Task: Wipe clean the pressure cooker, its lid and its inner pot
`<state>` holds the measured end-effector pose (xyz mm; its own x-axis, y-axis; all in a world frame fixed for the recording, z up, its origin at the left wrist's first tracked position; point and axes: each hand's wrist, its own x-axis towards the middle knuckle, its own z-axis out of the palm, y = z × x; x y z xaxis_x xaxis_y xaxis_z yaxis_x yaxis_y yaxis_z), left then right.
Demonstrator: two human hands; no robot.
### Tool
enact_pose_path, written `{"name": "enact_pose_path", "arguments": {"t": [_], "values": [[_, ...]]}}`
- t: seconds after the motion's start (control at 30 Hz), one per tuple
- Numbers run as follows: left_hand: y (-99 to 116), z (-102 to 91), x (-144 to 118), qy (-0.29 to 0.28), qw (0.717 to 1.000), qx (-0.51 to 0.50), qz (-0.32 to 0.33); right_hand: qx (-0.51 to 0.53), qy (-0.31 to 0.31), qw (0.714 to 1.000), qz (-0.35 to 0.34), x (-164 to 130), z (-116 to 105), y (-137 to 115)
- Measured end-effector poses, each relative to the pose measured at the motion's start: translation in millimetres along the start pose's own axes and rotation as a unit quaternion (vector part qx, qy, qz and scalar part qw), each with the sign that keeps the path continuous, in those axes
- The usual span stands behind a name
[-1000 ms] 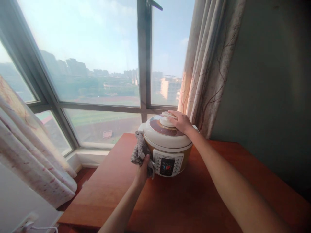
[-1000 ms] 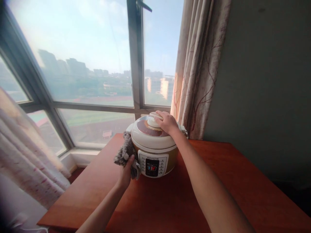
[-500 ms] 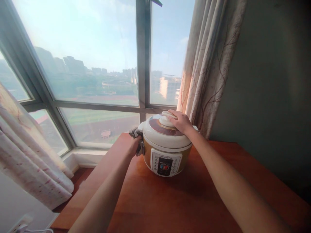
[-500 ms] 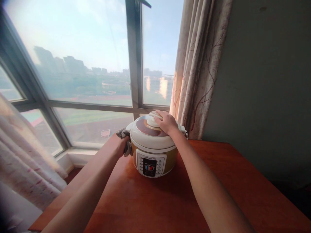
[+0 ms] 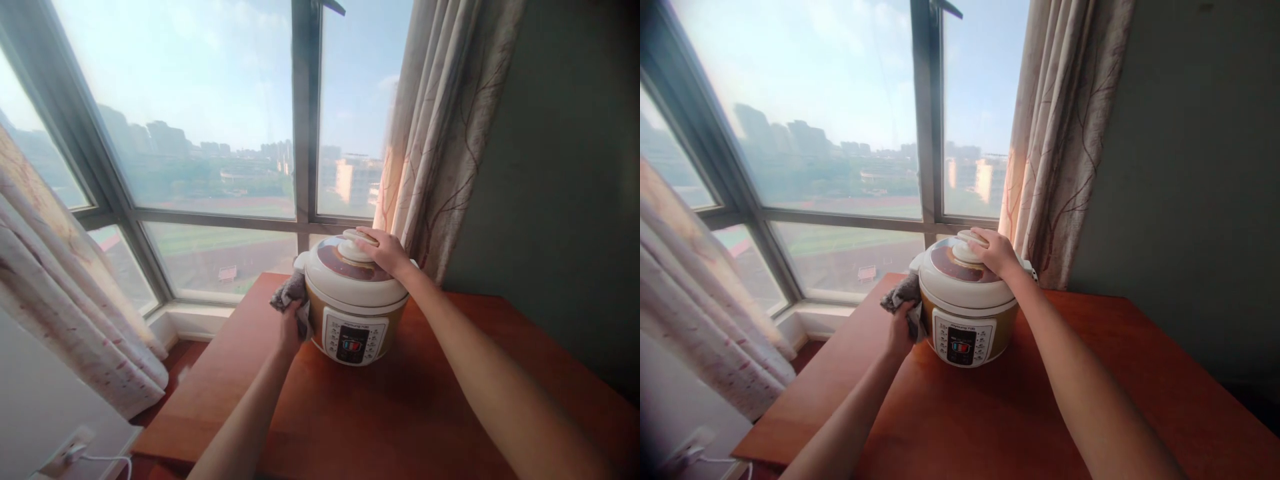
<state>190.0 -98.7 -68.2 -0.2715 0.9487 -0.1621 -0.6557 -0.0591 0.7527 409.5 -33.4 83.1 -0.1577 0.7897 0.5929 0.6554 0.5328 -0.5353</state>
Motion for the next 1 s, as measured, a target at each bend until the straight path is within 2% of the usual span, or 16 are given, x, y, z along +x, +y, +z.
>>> {"name": "enact_pose_path", "arguments": {"t": [0.1, 0.17, 0.23, 0.27, 0.3, 0.37, 0.4, 0.47, 0.5, 0.57, 0.6, 0.67, 0.73, 0.77, 0.83, 1.0], "values": [[-14.1, -13.3, -43.8, 0.013, 1.000, 0.006, -0.005, 0.007, -0.004, 1.000, -0.009, 0.0, -0.2, 0.2], [-21.9, -20.0, -70.3, 0.007, 0.997, 0.067, -0.022, 0.006, -0.004, 1.000, -0.011, 0.0, 0.0, 0.6], [-24.9, -20.2, -90.7, -0.023, 0.987, 0.139, 0.084, 0.005, -0.005, 1.000, -0.012, -0.1, 0.1, 0.9], [-23.8, -16.9, -97.8, -0.063, 0.967, 0.185, 0.163, 0.005, -0.006, 1.000, -0.013, -0.2, 0.1, 1.0], [-20.9, -11.3, -102.4, -0.111, 0.933, 0.239, 0.246, 0.005, -0.006, 1.000, -0.014, -0.4, 0.1, 1.0], [-9.7, 5.6, -104.6, -0.202, 0.827, 0.363, 0.379, 0.005, -0.004, 1.000, -0.015, -0.5, 0.0, 1.0], [-1.9, 15.7, -102.4, -0.217, 0.771, 0.420, 0.426, 0.004, -0.003, 1.000, -0.016, -0.4, -0.1, 1.2], [16.4, 36.3, -92.8, -0.206, 0.687, 0.505, 0.480, 0.002, -0.007, 1.000, -0.018, 0.2, -0.1, 1.9], [26.3, 45.8, -86.1, -0.201, 0.660, 0.533, 0.490, 0.000, -0.009, 1.000, -0.021, 0.6, -0.1, 2.5], [46.3, 61.9, -69.9, -0.213, 0.634, 0.548, 0.502, -0.007, -0.010, 1.000, -0.028, 1.6, 0.2, 3.8], [56.0, 68.4, -60.7, -0.228, 0.633, 0.544, 0.502, -0.011, -0.008, 0.999, -0.031, 2.1, 0.4, 4.4], [73.7, 78.5, -40.2, -0.256, 0.654, 0.525, 0.482, -0.015, -0.005, 0.999, -0.034, 2.5, 0.7, 4.9], [88.3, 85.8, -17.4, -0.284, 0.706, 0.482, 0.433, -0.018, -0.004, 0.999, -0.031, 2.4, 0.7, 4.4], [94.1, 88.7, -5.7, -0.292, 0.743, 0.458, 0.392, -0.020, -0.004, 0.999, -0.029, 2.1, 0.6, 3.7], [102.6, 93.5, 17.1, -0.278, 0.810, 0.408, 0.317, -0.024, -0.004, 0.999, -0.025, 1.3, 0.0, 2.1], [109.1, 102.0, 55.0, -0.177, 0.912, 0.332, 0.160, -0.028, 0.000, 0.999, -0.023, -0.2, -1.1, -0.3]]}}
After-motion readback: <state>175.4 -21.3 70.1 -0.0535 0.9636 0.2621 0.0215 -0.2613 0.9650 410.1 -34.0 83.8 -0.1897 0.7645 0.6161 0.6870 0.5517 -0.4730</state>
